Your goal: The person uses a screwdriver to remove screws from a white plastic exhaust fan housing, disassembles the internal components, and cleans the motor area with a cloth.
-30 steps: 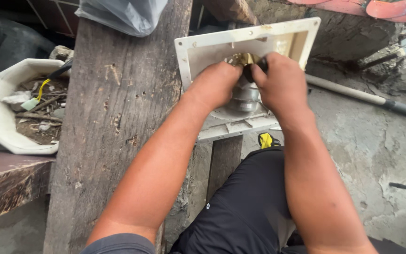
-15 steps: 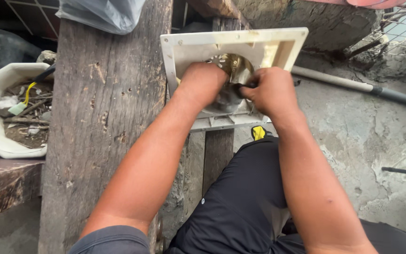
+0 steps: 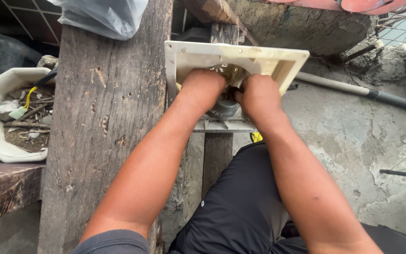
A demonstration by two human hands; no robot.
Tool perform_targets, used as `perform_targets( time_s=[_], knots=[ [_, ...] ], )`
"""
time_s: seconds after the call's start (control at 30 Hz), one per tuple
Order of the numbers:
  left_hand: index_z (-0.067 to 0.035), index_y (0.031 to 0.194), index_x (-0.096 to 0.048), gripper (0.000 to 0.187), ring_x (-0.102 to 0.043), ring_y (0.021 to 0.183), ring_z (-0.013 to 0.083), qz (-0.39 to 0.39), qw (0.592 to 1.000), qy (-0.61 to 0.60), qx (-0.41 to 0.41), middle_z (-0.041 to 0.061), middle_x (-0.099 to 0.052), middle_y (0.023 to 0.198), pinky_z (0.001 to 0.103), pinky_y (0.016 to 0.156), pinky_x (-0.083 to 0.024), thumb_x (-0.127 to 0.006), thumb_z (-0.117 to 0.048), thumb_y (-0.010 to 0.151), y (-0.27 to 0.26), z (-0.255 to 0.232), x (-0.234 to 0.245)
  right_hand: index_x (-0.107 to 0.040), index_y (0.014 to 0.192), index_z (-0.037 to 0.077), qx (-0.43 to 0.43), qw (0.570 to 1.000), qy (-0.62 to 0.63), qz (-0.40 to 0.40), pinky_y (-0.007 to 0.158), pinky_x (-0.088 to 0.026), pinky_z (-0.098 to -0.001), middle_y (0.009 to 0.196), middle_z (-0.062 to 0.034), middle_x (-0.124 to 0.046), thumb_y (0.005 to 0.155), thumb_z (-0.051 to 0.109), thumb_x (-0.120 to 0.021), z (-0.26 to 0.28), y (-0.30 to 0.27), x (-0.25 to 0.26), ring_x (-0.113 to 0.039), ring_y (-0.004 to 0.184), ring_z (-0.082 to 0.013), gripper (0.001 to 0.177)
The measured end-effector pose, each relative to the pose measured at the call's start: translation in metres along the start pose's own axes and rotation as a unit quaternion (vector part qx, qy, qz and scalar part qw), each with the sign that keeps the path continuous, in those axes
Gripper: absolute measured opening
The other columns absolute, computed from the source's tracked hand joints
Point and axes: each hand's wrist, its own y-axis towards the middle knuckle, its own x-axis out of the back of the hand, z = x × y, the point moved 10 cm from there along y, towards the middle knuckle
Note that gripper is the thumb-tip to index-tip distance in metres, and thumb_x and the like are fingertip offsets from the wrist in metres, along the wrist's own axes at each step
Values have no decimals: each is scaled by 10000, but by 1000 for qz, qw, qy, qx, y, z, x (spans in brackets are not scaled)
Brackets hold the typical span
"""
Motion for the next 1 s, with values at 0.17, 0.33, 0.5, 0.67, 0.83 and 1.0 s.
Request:
perform_targets(
  time_s=[0.17,0.33,0.5,0.67,0.83,1.0],
  knots=[
    [-99,855,-791,138,-742,867,348,12,1000,4,-16,160,-760,918,467,748,-586,-665,-120,802,5,-4,-8,-801,913,65,68,991,114,34,753,-569,-477,843,-216,-730,725,211,-824,20,-4,-1,-714,778,-402,240],
    [-90,885,-789,152,-730,901,370,-21,995,-97,0,190,-751,951,480,796,-572,-645,-117,843,3,3,12,-819,928,63,98,994,25,-32,794,-570,-474,906,-227,-737,819,115,-775,32,5,-8,-709,861,-412,129],
    [-53,1014,-749,197,-702,931,410,-56,984,-170,8,237,-723,1016,493,783,-552,-628,-132,880,-1,10,39,-800,961,80,82,969,230,39,738,-591,-391,881,-179,-762,703,124,-786,29,0,1,-769,778,-308,262],
    [-22,1241,-672,495,-753,1069,332,-129,892,-428,-73,206,-736,1123,399,910,-578,-530,102,784,-4,18,67,-782,910,50,129,972,191,40,733,-572,-410,867,-175,-751,766,190,-826,56,6,-2,-737,774,-330,206],
    [-74,1263,-684,449,-733,1052,354,-124,914,-385,-21,207,-729,1119,396,908,-570,-574,92,860,-3,25,66,-782,869,24,205,969,105,91,698,-558,-441,810,-199,-728,737,208,-852,77,-8,0,-698,742,-376,238],
    [-69,1150,-718,420,-710,971,388,-126,950,-281,-50,201,-740,1032,423,859,-560,-668,34,746,-5,19,66,-793,874,38,73,995,40,56,673,-557,-432,767,-211,-716,762,201,-837,32,-9,27,-700,684,-347,203]
  ],
)
